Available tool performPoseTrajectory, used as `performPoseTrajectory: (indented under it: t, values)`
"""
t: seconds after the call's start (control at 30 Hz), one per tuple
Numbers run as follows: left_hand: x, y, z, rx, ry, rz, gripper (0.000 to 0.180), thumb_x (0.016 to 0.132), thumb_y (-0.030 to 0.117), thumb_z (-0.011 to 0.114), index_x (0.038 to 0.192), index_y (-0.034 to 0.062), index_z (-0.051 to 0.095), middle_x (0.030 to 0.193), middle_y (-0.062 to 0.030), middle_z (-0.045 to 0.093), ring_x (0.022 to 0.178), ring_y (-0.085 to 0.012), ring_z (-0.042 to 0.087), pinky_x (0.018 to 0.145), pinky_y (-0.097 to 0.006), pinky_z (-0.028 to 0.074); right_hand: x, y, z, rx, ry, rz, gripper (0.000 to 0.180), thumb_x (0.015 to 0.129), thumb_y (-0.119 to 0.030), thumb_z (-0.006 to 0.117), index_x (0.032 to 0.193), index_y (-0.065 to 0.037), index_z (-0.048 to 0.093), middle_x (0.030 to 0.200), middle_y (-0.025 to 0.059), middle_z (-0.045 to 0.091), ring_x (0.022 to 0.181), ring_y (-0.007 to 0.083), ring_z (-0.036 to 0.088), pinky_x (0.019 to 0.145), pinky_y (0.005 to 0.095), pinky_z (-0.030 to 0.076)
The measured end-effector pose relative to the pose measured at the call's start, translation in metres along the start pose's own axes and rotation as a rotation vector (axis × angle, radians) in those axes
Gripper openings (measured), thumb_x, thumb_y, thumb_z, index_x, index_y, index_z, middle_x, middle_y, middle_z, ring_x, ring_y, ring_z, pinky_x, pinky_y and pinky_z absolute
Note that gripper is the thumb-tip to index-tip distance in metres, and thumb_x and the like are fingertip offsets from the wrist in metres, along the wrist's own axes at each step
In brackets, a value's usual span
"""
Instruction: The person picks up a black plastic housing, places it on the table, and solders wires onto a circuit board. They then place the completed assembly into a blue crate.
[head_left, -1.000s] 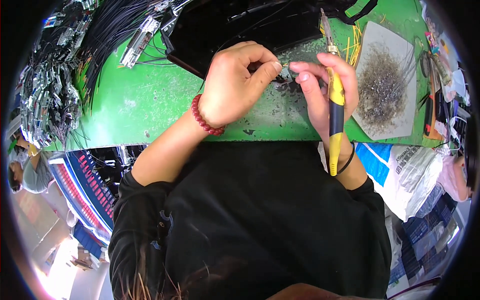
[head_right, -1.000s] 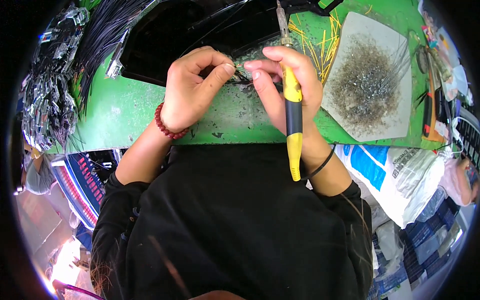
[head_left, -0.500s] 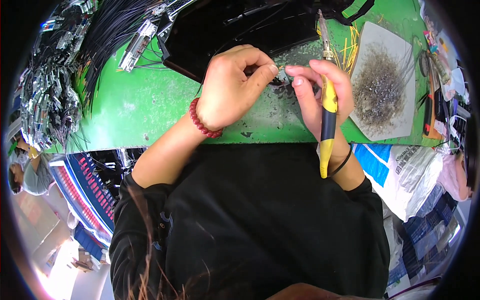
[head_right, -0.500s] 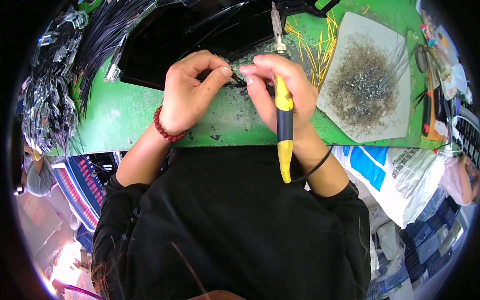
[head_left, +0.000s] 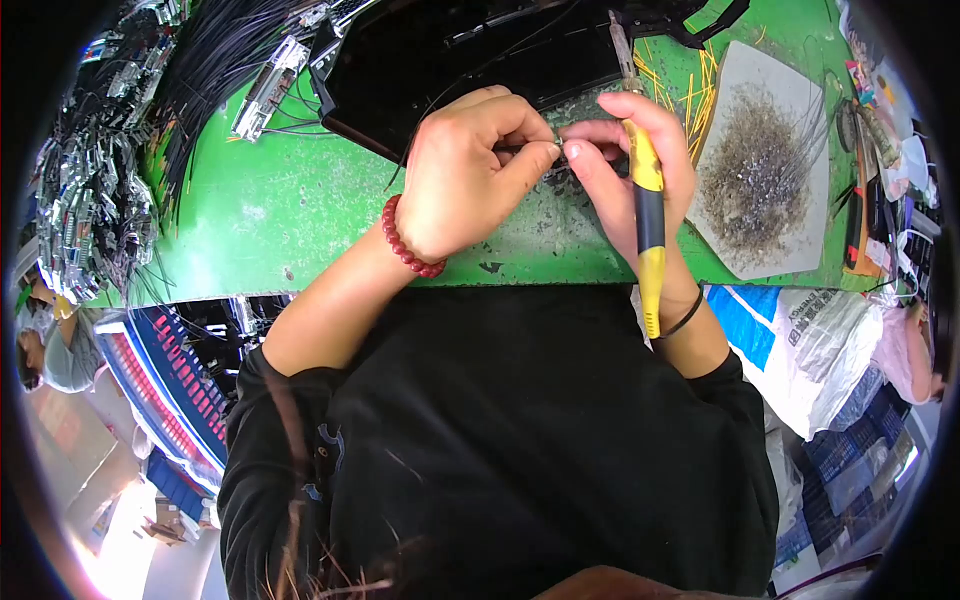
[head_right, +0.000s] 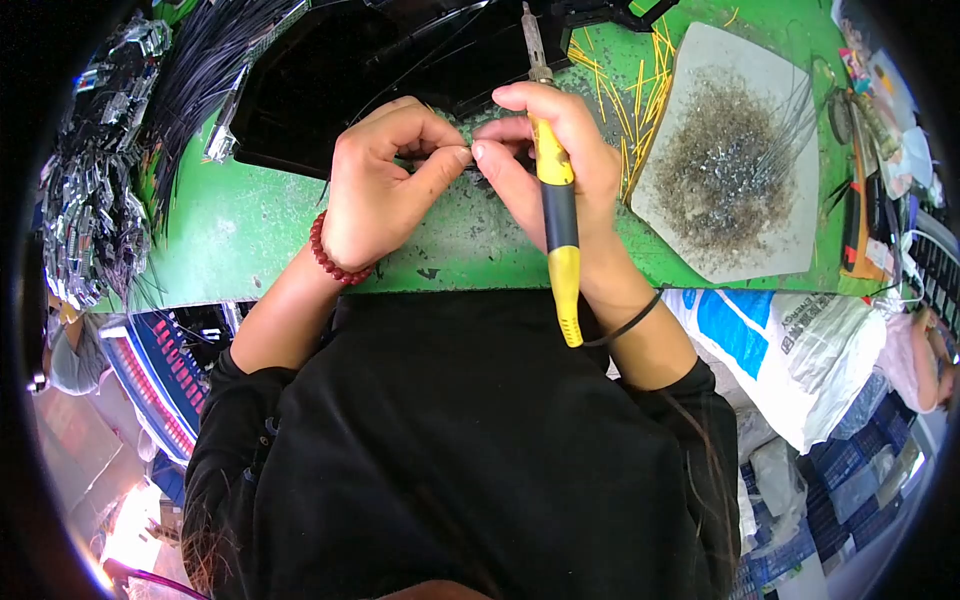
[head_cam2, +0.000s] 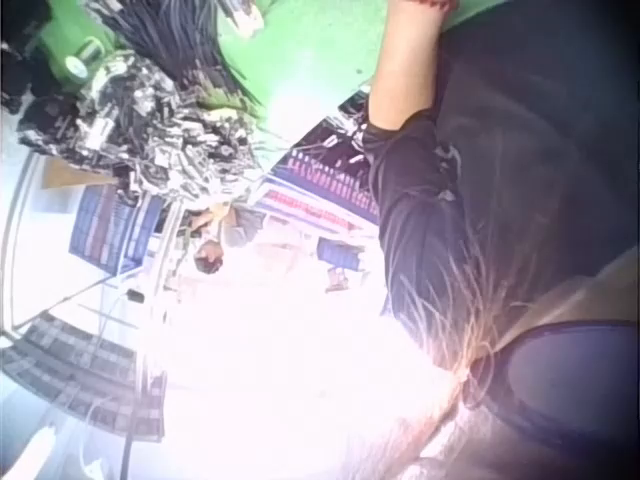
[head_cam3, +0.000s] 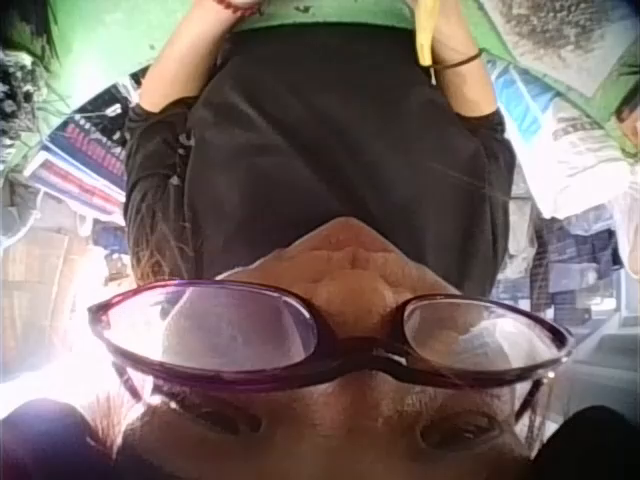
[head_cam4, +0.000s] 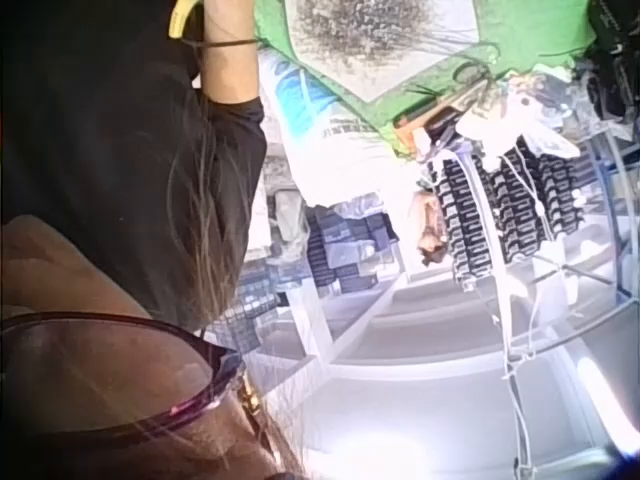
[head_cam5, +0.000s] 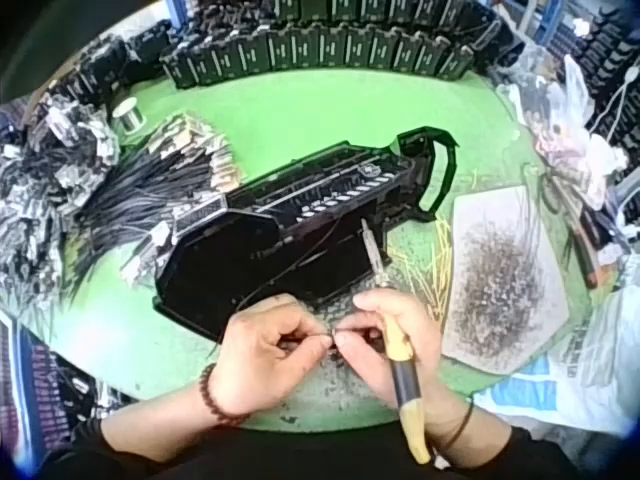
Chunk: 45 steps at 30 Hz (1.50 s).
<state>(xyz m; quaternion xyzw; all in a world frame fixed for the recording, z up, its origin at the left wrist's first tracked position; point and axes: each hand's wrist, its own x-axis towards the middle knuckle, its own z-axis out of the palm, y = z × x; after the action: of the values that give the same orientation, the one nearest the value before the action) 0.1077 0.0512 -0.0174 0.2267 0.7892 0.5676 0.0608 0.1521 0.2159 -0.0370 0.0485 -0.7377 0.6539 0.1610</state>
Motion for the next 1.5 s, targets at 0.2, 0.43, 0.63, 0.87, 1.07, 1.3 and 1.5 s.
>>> performPoseTrajectory:
  t: [0.2,0.43,0.63,0.87,1.07,1.3,1.5]
  values:
    - [-0.001,-0.002,0.004,0.102,0.07,0.042,0.006,0.074,0.005,0.07,0.074,0.0035,0.064,0.071,-0.0069,0.059,0.06,-0.0194,0.06,0.052,-0.028,0.047,-0.001,0.005,0.002,-0.127,0.038,-0.147,0.042,0.076,0.005,0.072,0.114,-0.003,0.056,0.085,0.0092,0.069,0.078,0.0135,0.068,0.067,0.0253,0.055]
    - [-0.002,-0.003,0.004,0.123,0.072,0.034,0.006,0.074,0.006,0.07,0.074,0.0038,0.064,0.072,-0.0072,0.06,0.061,-0.0215,0.06,0.052,-0.03,0.047,-0.004,0.008,0.002,-0.289,0.025,-0.3,0.04,0.081,0.006,0.069,0.117,0.0,0.052,0.101,0.0122,0.063,0.086,0.02,0.07,0.07,0.0248,0.054]
    - [-0.004,-0.004,0.005,0.153,0.094,0.084,0.005,0.073,0.006,0.069,0.074,0.0042,0.065,0.071,-0.0066,0.06,0.062,-0.0216,0.061,0.054,-0.031,0.048,0.0,0.002,0.002,-0.065,0.026,0.007,0.04,0.077,0.002,0.073,0.112,-0.005,0.057,0.078,0.0047,0.067,0.068,0.0089,0.063,0.062,0.0223,0.051]
    - [-0.001,-0.002,0.002,0.008,0.033,0.036,0.006,0.076,0.006,0.069,0.076,0.0023,0.065,0.071,-0.0085,0.06,0.064,-0.0223,0.061,0.056,-0.032,0.048,-0.004,0.005,-0.004,-0.171,-0.021,-0.154,0.041,0.082,0.004,0.068,0.119,-0.002,0.051,0.08,0.0061,0.065,0.071,0.0091,0.06,0.064,0.0205,0.046]
    - [-0.003,0.0,-0.001,0.084,0.006,0.021,0.006,0.077,0.007,0.069,0.078,0.0033,0.064,0.075,-0.0085,0.06,0.066,-0.0251,0.06,0.058,-0.033,0.048,0.004,0.004,-0.022,-0.443,-0.178,-0.27,0.047,0.069,0.005,0.071,0.112,-0.011,0.062,0.079,0.0064,0.062,0.072,0.0243,0.061,0.068,0.0337,0.048]
    - [-0.004,-0.003,0.007,0.303,0.028,0.162,0.008,0.073,0.008,0.069,0.077,0.006,0.062,0.082,-0.006,0.059,0.071,-0.0264,0.061,0.06,-0.036,0.051,0.003,0.007,-0.019,-0.596,-0.26,-0.313,0.051,0.063,-0.001,0.075,0.111,-0.013,0.062,0.07,0.0027,0.055,0.068,0.0245,0.051,0.064,0.0357,0.04]
    - [-0.005,-0.001,0.017,0.457,0.012,0.173,0.008,0.074,0.005,0.069,0.078,0.0063,0.063,0.086,-0.0042,0.061,0.068,-0.023,0.062,0.057,-0.032,0.049,-0.012,-0.001,-0.011,-0.663,-0.124,-0.252,0.05,0.064,-0.003,0.076,0.11,-0.012,0.062,0.074,0.0025,0.06,0.069,0.0233,0.052,0.065,0.0354,0.042]
